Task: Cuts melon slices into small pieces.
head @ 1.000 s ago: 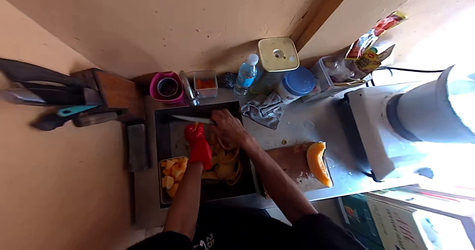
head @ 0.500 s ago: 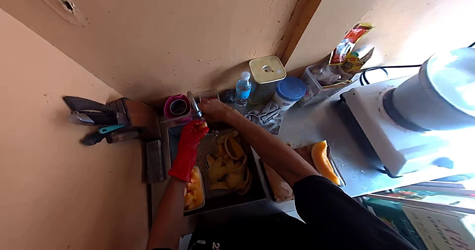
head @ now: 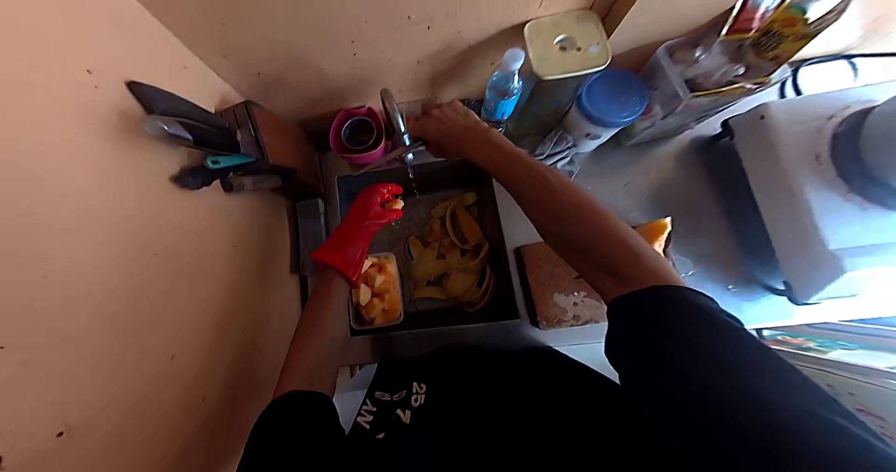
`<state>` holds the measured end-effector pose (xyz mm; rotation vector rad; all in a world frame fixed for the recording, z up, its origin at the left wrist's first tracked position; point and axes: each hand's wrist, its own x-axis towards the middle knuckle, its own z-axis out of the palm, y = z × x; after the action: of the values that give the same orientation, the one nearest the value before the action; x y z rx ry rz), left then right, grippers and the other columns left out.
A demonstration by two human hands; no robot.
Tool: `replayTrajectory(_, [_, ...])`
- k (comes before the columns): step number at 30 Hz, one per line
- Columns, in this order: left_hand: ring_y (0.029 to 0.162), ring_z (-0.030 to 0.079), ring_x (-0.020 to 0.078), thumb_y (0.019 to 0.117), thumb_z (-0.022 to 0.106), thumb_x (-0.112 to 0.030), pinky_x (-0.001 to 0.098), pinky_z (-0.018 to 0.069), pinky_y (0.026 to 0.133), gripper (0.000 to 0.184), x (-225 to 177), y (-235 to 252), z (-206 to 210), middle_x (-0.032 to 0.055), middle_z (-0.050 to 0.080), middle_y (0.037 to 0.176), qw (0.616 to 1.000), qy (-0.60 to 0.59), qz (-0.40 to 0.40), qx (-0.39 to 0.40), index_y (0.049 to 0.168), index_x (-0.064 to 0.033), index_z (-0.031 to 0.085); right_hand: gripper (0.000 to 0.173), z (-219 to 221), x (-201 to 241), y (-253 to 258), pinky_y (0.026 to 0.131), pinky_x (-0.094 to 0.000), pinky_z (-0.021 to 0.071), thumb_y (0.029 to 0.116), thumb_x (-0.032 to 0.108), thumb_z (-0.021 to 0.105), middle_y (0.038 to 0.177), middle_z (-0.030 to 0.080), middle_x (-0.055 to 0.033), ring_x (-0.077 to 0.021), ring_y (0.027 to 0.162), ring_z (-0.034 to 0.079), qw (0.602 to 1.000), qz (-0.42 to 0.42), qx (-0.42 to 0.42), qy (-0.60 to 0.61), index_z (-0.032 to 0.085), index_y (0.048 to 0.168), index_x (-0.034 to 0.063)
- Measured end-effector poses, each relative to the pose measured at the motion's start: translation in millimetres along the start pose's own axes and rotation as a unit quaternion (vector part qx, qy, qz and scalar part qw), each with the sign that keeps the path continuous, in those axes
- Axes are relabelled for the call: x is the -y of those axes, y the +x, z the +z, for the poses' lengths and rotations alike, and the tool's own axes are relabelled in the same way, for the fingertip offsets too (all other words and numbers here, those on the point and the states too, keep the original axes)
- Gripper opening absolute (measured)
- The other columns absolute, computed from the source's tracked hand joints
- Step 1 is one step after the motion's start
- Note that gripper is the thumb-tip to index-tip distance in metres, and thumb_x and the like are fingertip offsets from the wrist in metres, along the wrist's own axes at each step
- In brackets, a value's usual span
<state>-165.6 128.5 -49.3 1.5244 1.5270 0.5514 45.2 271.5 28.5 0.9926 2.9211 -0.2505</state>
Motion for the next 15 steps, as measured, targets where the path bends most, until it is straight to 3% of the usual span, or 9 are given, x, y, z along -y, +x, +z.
replayTrajectory(4, [0.099,0.069,0.0204,0.086,0.076,-0.002,0.0376,0.0597,0.084,0.047,1.5,-9.6,-14.7,0.0152,0.068,0.116,0.999,-0.037,-0.02,0.001,0.131,-0.005,0.061,0.021,18.1,16.6,-33.5,0.081,-0.0607,0.0544,0.0935,0.008,0.062,0.113,0.071,-0.014,-0.0409,0.114,0.064,0.994,0.058,-0.077,0.059,0.07,0.113,0.0104])
replayTrajectory(6, [0.101,0.067,0.0181,0.0856,0.077,-0.002,0.0349,0.059,0.086,0.045,2.2,-14.2,-14.5,0.0124,0.067,0.117,0.996,-0.079,-0.015,-0.024,0.128,-0.0054,0.063,0.017,35.2,28.4,-61.3,0.08,-0.062,0.0544,0.0954,0.011,0.061,0.106,0.071,-0.0183,-0.0426,0.108,0.066,0.98,0.132,-0.09,0.118,0.069,0.11,0.0058])
replayTrajectory(7, [0.102,0.067,0.0198,0.0851,0.077,-0.003,0.0366,0.0589,0.087,0.044,7.6,-12.8,-11.9,0.0131,0.068,0.117,0.999,-0.032,-0.02,-0.029,0.127,-0.0044,0.063,0.018,45.1,35.7,-75.1,0.08,-0.0632,0.0543,0.097,0.013,0.06,0.105,0.07,-0.0207,-0.0441,0.106,0.066,0.971,0.174,-0.08,0.141,0.068,0.111,0.0045])
replayTrajectory(9, [0.11,0.066,0.0315,0.0818,0.079,-0.007,0.0514,0.0533,0.096,0.044,27.7,-3.6,-5.6,0.0179,0.068,0.119,0.984,0.173,-0.051,0.009,0.124,-0.0043,0.067,0.021,66.3,54.3,-103.2,0.08,-0.0637,0.0542,0.0987,0.015,0.059,0.106,0.07,-0.0219,-0.0448,0.105,0.067,0.951,0.247,-0.06,0.178,0.067,0.115,0.0052])
replayTrajectory(11, [0.112,0.065,0.0352,0.0807,0.08,-0.012,0.0583,0.0502,0.098,0.043,44.5,-4.2,0.5,0.0176,0.069,0.118,0.966,0.249,-0.059,0.024,0.122,-0.0074,0.069,0.019,84.0,77.7,-138.9,0.073,-0.0619,0.0552,0.0991,0.018,0.059,0.1,0.069,-0.0205,-0.0431,0.096,0.069,0.93,0.29,-0.063,0.216,0.067,0.113,0.0075])
replayTrajectory(13, [0.109,0.067,0.0286,0.0847,0.078,-0.014,0.0524,0.0529,0.098,0.038,38.2,-22.7,-1.5,0.0145,0.071,0.116,0.981,0.193,-0.03,-0.004,0.121,-0.0077,0.07,0.016,95.8,100.5,-178.9,0.066,-0.0606,0.0553,0.1009,0.02,0.062,0.09,0.067,-0.0188,-0.0405,0.083,0.068,0.906,0.312,-0.082,0.275,0.066,0.107,0.0064])
replayTrajectory(15, [0.104,0.068,0.0212,0.0884,0.076,-0.012,0.0444,0.0563,0.094,0.035,11.6,-56.3,-5.4,0.0114,0.071,0.114,0.994,0.104,-0.034,-0.002,0.122,-0.0081,0.068,0.022,110.0,115.1,-210.0,0.067,-0.0588,0.0549,0.1028,0.025,0.059,0.083,0.067,-0.0161,-0.0359,0.077,0.068,0.869,0.342,-0.061,0.353,0.066,0.105,0.0049])
